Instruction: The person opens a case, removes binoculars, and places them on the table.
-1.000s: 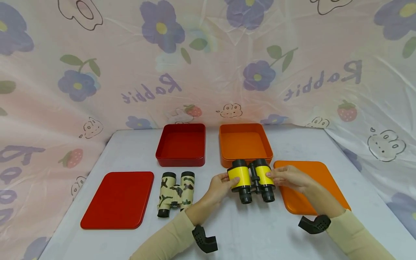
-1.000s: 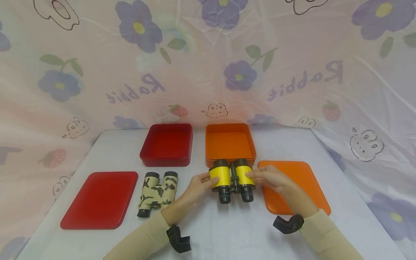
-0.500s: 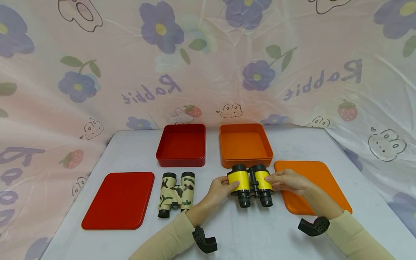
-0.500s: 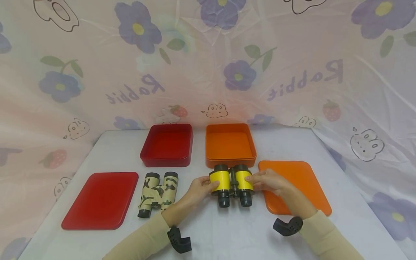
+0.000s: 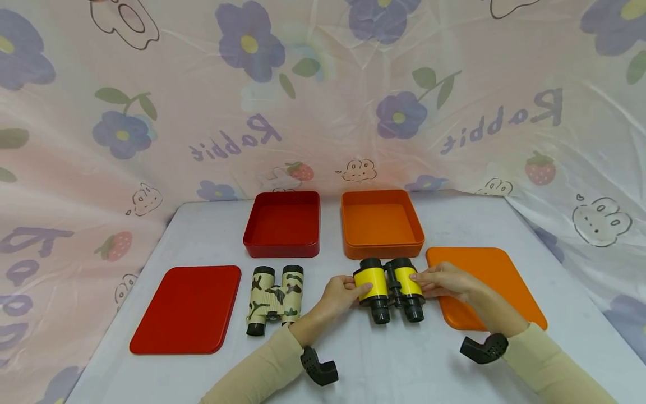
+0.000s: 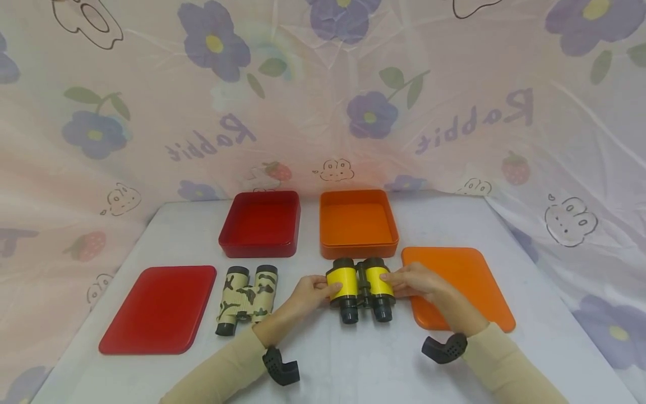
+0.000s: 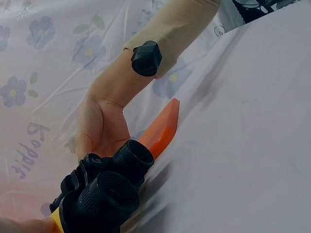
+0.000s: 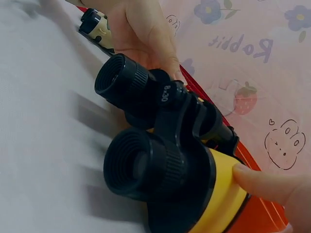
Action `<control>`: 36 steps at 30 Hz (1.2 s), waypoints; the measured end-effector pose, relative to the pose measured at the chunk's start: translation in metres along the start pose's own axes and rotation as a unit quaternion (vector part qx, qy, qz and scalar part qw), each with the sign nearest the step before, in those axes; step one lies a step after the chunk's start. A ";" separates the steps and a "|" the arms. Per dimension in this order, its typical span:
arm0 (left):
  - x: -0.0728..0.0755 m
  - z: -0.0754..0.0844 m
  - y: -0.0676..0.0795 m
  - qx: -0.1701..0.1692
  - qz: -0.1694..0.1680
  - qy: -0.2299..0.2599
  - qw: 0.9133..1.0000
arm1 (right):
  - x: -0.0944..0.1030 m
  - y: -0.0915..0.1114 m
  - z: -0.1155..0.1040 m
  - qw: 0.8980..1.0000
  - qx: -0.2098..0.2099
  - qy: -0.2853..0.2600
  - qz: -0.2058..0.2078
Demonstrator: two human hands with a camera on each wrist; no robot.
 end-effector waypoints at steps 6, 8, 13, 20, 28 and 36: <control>0.002 -0.002 -0.003 -0.003 0.004 -0.012 1.000 | -0.001 0.001 -0.001 1.000 -0.005 0.005 0.004; 0.002 -0.004 -0.003 -0.002 0.006 -0.016 1.000 | -0.001 0.001 -0.001 1.000 -0.009 0.006 0.008; 0.001 -0.007 -0.002 -0.004 0.009 -0.027 1.000 | -0.001 0.003 0.002 0.999 -0.026 0.018 0.025; 0.003 -0.007 0.000 -0.011 0.011 -0.032 0.999 | 0.000 0.002 0.004 0.998 -0.029 0.037 0.034; 0.004 -0.005 0.003 -0.014 0.010 -0.046 0.999 | 0.001 0.005 0.001 0.997 -0.025 0.063 0.038; 0.013 0.002 0.000 -0.054 0.012 -0.102 0.993 | 0.014 0.008 -0.022 0.994 0.009 0.097 0.042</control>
Point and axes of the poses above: each hand's wrist, its own y-axis away from the middle knuckle, its own x-axis out of the back of the hand, z = x × y, the point moved 8 cm from there along -y, towards the middle knuckle, and after that the axes turned 3 degrees about z, right-handed, at the moved point
